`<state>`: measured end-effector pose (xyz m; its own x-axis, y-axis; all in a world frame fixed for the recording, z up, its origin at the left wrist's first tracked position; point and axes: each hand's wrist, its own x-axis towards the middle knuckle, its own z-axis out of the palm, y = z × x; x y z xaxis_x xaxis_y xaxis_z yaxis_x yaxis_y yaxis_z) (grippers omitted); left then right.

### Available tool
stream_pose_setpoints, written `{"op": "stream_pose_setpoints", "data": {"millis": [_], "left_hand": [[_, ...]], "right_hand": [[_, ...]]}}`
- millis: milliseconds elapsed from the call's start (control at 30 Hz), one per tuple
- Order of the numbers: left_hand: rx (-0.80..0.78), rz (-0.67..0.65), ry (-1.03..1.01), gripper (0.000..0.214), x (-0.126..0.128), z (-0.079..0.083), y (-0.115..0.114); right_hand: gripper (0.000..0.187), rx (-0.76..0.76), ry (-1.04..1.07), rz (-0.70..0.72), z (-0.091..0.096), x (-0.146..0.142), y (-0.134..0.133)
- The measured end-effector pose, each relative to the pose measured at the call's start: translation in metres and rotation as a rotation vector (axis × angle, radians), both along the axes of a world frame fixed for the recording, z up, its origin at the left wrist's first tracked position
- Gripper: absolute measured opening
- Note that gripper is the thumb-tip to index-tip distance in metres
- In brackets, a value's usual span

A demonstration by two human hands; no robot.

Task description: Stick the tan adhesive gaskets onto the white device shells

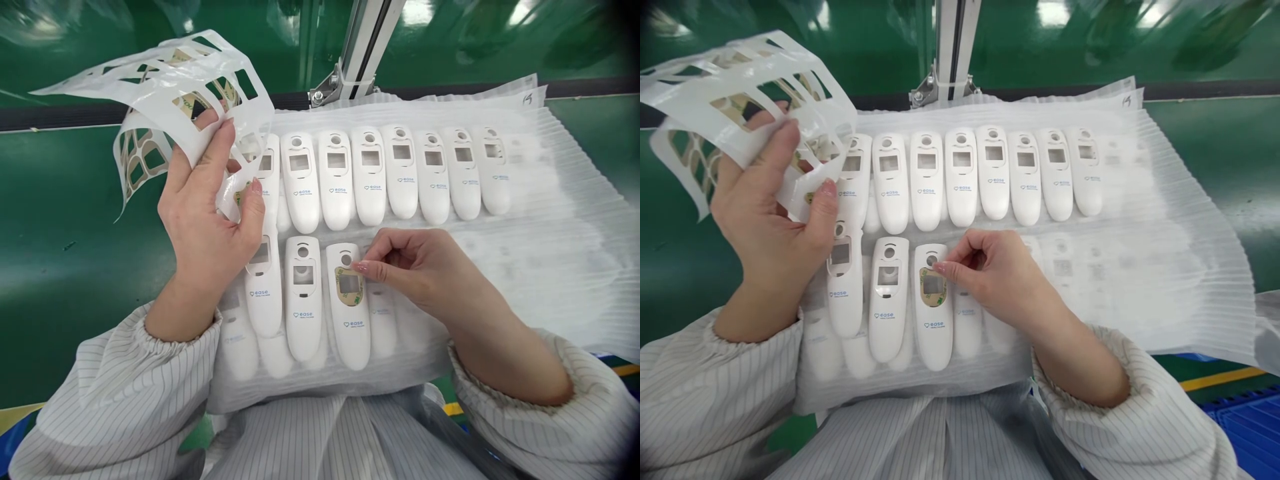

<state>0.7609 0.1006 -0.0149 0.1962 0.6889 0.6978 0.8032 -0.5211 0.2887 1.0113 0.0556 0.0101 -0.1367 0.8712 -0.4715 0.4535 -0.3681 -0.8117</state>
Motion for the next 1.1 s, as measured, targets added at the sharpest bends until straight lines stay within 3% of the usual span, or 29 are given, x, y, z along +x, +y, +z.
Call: {"op": "stream_pose_setpoints", "data": {"millis": [167,433,500,700,867,967,1100], "left_hand": [[0.005,0.005,0.005,0.050,0.000,0.000,-0.002],[-0.020,0.042,-0.047,0.048,0.004,0.001,-0.002],[-0.006,0.037,-0.065,0.048,0.005,0.001,-0.001],[0.024,0.074,-0.100,0.050,0.008,0.001,-0.003],[0.015,0.103,-0.125,0.055,0.008,0.000,-0.003],[0.004,0.105,-0.133,0.056,0.008,-0.002,-0.002],[-0.005,0.130,-0.151,0.052,0.007,0.001,-0.004]], "right_hand": [[0.028,0.018,-0.023,-0.008,-0.002,-0.002,-0.002],[0.019,0.222,-0.113,0.008,-0.005,-0.007,-0.010],[0.029,0.244,-0.152,0.042,-0.005,-0.009,-0.009],[0.024,0.140,-0.158,0.132,0.002,-0.014,0.003],[0.038,0.004,0.085,0.184,0.026,0.007,0.017],[0.039,-0.013,0.254,0.052,0.037,0.038,0.044],[0.020,0.221,0.292,-0.366,0.037,0.072,0.113]]}}
